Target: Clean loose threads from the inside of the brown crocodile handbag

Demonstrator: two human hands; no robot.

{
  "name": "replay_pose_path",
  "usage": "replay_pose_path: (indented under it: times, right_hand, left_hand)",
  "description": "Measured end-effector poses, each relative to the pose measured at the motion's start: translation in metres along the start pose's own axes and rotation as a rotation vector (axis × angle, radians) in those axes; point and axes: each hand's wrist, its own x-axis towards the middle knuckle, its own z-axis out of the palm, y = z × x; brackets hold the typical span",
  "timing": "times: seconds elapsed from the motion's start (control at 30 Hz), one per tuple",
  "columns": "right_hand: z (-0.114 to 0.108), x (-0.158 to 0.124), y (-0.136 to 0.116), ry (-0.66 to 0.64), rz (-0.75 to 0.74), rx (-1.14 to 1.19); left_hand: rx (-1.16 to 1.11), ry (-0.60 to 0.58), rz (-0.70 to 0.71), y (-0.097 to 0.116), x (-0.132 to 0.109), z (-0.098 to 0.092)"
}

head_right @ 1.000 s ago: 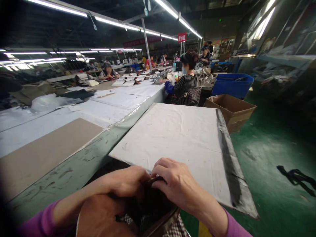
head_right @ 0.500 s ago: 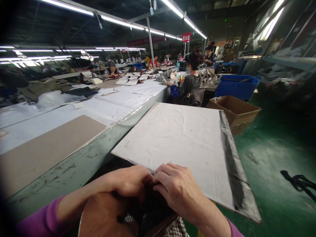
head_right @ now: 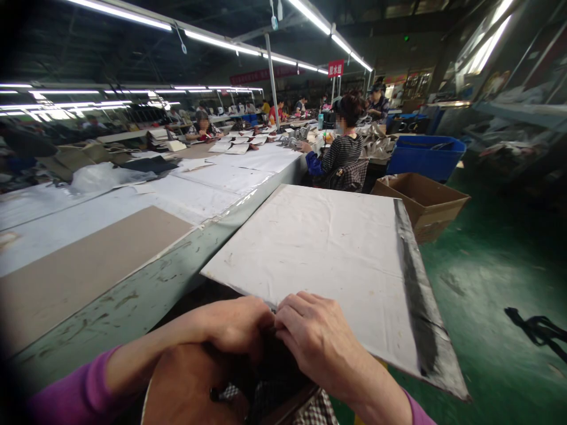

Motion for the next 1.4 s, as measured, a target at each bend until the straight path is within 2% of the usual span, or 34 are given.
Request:
replay_pose_path:
  times: [0.17,0.37,0.47,0.57,0.67,0.73,0.8,0.9,0.97,1.07,1.2,1.3,1.4]
  right_hand:
    - [0.0,0.001,0.001,0.005,-0.006,0.014]
    - [-0.001,0.004,0.001,-0.033,0.021,0.006]
    - [-0.001,0.005,0.0,-0.054,0.048,0.089]
    - [0.0,0.006,-0.001,-0.063,0.086,0.213]
    - [0.001,0.005,0.0,-0.069,0.112,0.242]
    - [0.001,0.005,0.002,-0.077,0.099,0.212]
    - [0.002,0.006,0.004,-0.082,0.07,0.175]
    - [0.001,0.01,0.004,-0.124,0.033,0.149]
    - [0.001,0.013,0.003,-0.176,0.015,0.155]
    - [0.002,0.014,0.002,-0.213,-0.011,0.137]
    - [0.006,0.013,-0.003,-0.225,-0.044,0.177]
    - [0.009,0.013,-0.009,-0.241,-0.019,0.265]
    - [0.012,0.016,-0.014,-0.245,0.011,0.25]
  left_hand:
    - [0.001,0.003,0.039,-0.004,0.003,0.0]
    - [-0.02,-0.032,0.007,-0.004,0.005,0.0]
    - [-0.018,-0.024,-0.031,-0.004,0.004,0.001]
    - [-0.037,-0.043,0.027,-0.012,-0.001,0.0]
    - [-0.275,-0.154,0.122,-0.026,-0.013,-0.004]
    - [-0.477,-0.172,0.183,-0.036,-0.025,-0.006]
    - [-0.561,-0.082,0.179,-0.041,-0.04,-0.006]
    - [-0.488,0.078,-0.017,-0.04,-0.059,0.0]
    - [-0.509,0.116,-0.09,-0.037,-0.066,0.008]
    - [-0.724,0.135,-0.092,-0.035,-0.069,0.027]
    - [-0.995,0.248,-0.122,-0.043,-0.065,0.053]
    - [-1.105,0.303,-0.096,-0.048,-0.064,0.065]
    - [-1.151,0.308,-0.072,-0.052,-0.064,0.07]
